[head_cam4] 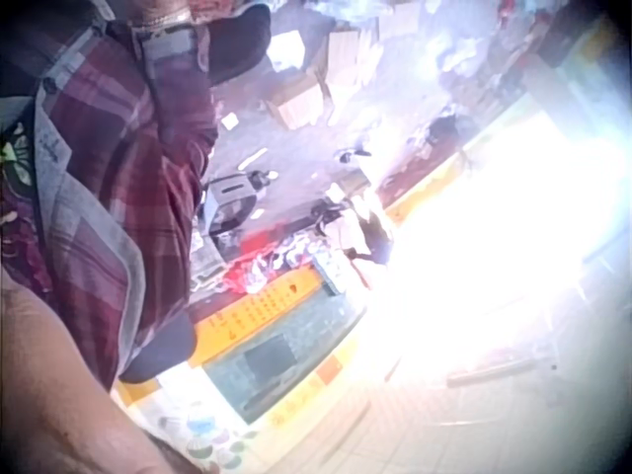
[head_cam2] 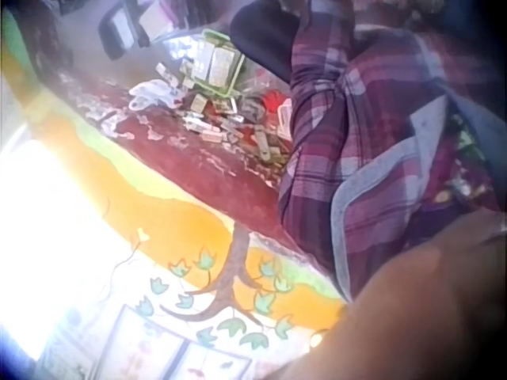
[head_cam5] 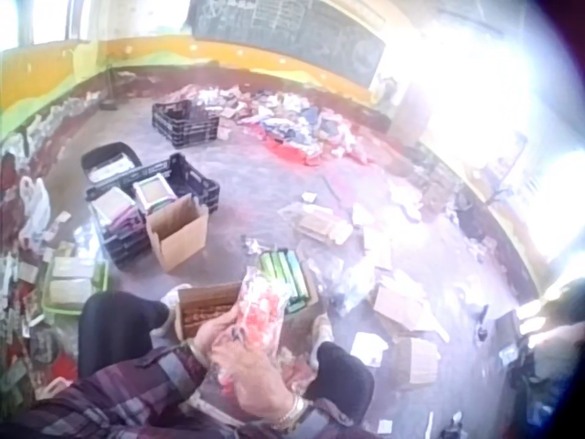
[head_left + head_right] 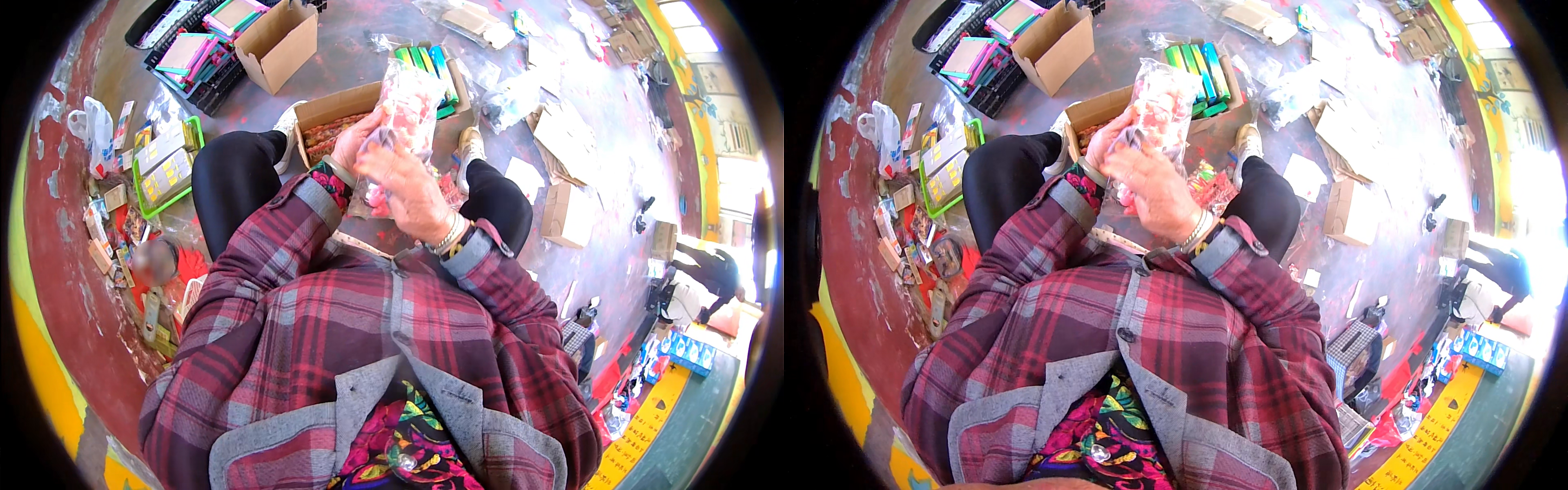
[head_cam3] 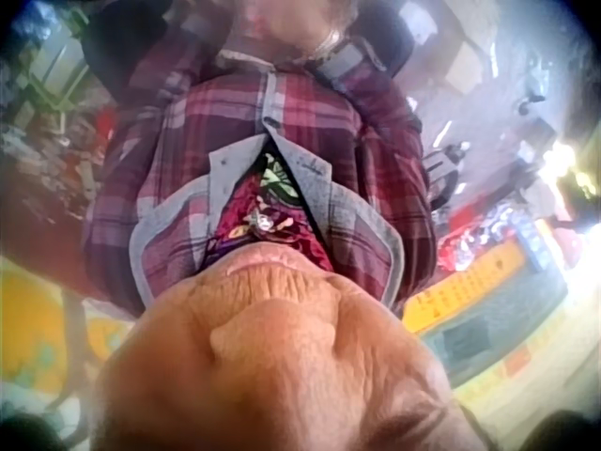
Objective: The person sits on the floor and sorts small packaged items from a cardboard box. They pick up each item, wipe it with a cloth, and place it back into the box. The person handles items one at a time, including colorful packages and small cards.
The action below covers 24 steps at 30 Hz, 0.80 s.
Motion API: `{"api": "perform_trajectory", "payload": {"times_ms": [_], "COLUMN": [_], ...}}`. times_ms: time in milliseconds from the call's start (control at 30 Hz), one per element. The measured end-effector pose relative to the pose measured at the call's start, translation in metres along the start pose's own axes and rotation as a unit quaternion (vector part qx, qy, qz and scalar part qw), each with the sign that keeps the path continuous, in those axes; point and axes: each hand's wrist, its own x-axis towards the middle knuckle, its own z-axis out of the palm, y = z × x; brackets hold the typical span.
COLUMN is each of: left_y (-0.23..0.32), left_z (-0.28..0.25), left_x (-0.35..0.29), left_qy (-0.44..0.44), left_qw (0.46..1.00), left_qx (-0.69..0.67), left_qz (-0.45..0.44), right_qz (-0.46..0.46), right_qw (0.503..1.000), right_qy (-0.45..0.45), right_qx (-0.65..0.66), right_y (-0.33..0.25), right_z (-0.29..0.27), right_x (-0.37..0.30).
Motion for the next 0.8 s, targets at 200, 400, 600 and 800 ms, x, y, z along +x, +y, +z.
{"api": "perform_trajectory", "payload": {"times_ms": [200,400,600,800], "left_y": [0.006,0.033,0.019,-0.001], "left_z": [0.027,0.04,0.057,0.05], "left_x": [-0.004,-0.019,-0.021,-0.011], "left_qy": [0.083,0.023,-0.014,-0.024], "left_qw": [0.993,0.992,0.992,0.991], "left_qx": [-0.059,-0.074,-0.111,-0.123], "left_qz": [0.063,0.104,0.062,0.046], "right_qz": [0.002,0.299,0.427,0.373], "right_qw": [0.988,0.923,0.58,0.668], "right_qy": [-0.098,0.035,0.28,0.198], "right_qx": [0.122,0.239,0.635,0.613], "right_y": [-0.026,0.007,0.038,0.009], "right_z": [0.02,0.005,-0.026,-0.031], "right_x": [-0.035,-0.069,-0.054,-0.02]}}
